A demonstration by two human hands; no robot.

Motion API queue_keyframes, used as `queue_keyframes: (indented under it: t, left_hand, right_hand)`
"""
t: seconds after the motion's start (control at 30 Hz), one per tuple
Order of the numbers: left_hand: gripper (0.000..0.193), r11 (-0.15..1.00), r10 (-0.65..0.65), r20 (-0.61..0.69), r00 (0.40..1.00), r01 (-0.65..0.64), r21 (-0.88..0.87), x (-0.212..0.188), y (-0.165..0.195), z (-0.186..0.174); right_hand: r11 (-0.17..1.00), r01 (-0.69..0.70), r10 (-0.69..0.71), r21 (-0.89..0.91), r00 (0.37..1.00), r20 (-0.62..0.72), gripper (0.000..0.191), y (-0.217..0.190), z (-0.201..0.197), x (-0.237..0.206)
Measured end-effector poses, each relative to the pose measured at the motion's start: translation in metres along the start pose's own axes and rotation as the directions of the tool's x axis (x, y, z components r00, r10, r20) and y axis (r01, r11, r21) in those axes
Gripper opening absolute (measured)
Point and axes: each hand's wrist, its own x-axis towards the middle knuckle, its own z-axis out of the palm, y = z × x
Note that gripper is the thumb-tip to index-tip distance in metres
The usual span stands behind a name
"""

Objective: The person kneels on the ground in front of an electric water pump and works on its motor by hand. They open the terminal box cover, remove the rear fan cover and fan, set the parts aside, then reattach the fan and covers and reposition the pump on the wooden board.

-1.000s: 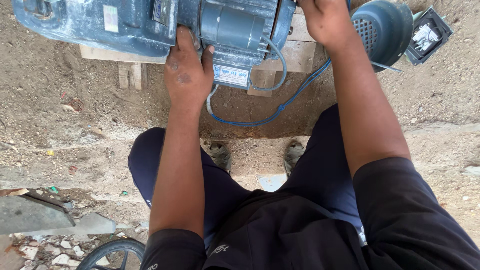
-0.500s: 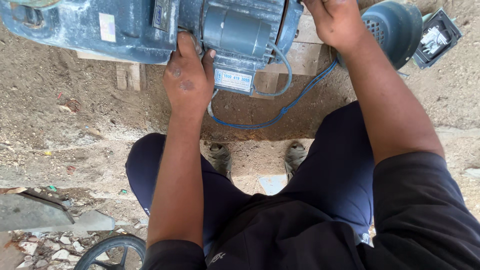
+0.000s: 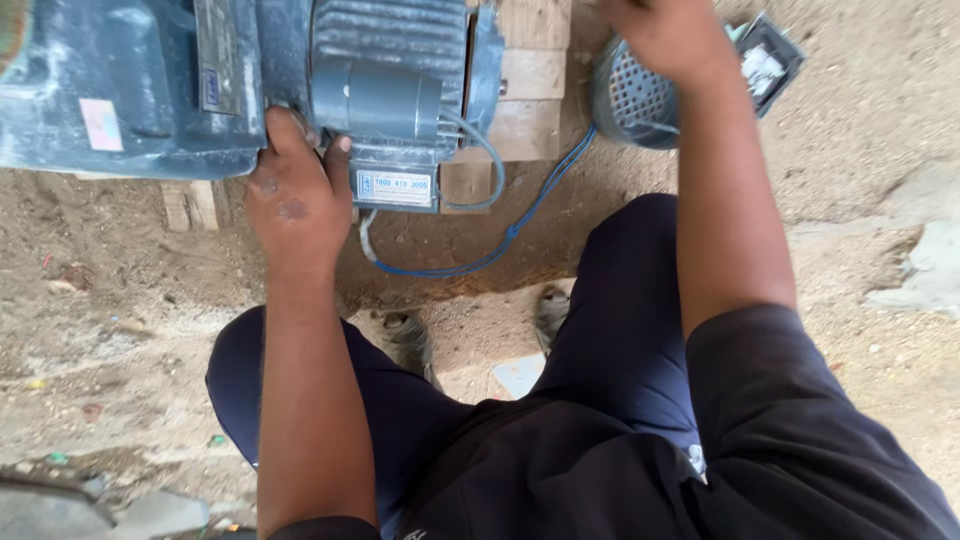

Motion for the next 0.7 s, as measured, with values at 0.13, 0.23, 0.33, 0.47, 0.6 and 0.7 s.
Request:
queue_keyframes:
  t: [0.13, 0.23, 0.33, 0.47, 0.6, 0.7]
  left_hand:
    - [0.045, 0.998, -0.054, 0.026, 0.998, 0.053, 0.036, 0.002, 0.003, -0.003]
    - [0.042, 0.998, -0.055, 0.038, 0.998, 0.056, -0.014, 0.004, 0.004, -0.001]
    - [0.043, 0.995, -0.099, 0.064, 0.993, 0.099, -0.006, 0.006, 0.004, 0.002]
    - [0.051, 0.995, -0.094, 0.038, 0.995, 0.095, -0.025, 0.008, 0.005, 0.001]
    - [0.054, 0.998, -0.055, 0.028, 0.998, 0.054, 0.044, 0.01, 0.008, -0.007]
    - [0.056, 0.982, -0.19, 0.154, 0.97, 0.185, 0.047, 0.01, 0.018, -0.013]
  right_hand:
    - [0.78, -0.369, 0.526, -0.505, 0.824, 0.211, 0.029, 0.01, -0.029, -0.032]
    - [0.778, -0.348, 0.559, -0.523, 0.763, 0.325, 0.045, 0.006, -0.018, -0.051]
    - [0.823, -0.29, 0.485, -0.489, 0.807, 0.337, 0.046, -0.001, 0.004, -0.051]
    - [0.872, -0.249, 0.388, -0.422, 0.877, 0.285, 0.041, -0.015, 0.026, -0.041]
    - [0.856, -0.331, 0.449, -0.397, 0.857, 0.254, 0.045, -0.017, 0.021, -0.042]
    - [0.844, -0.289, 0.428, -0.451, 0.87, 0.244, 0.036, -0.015, 0.022, -0.045]
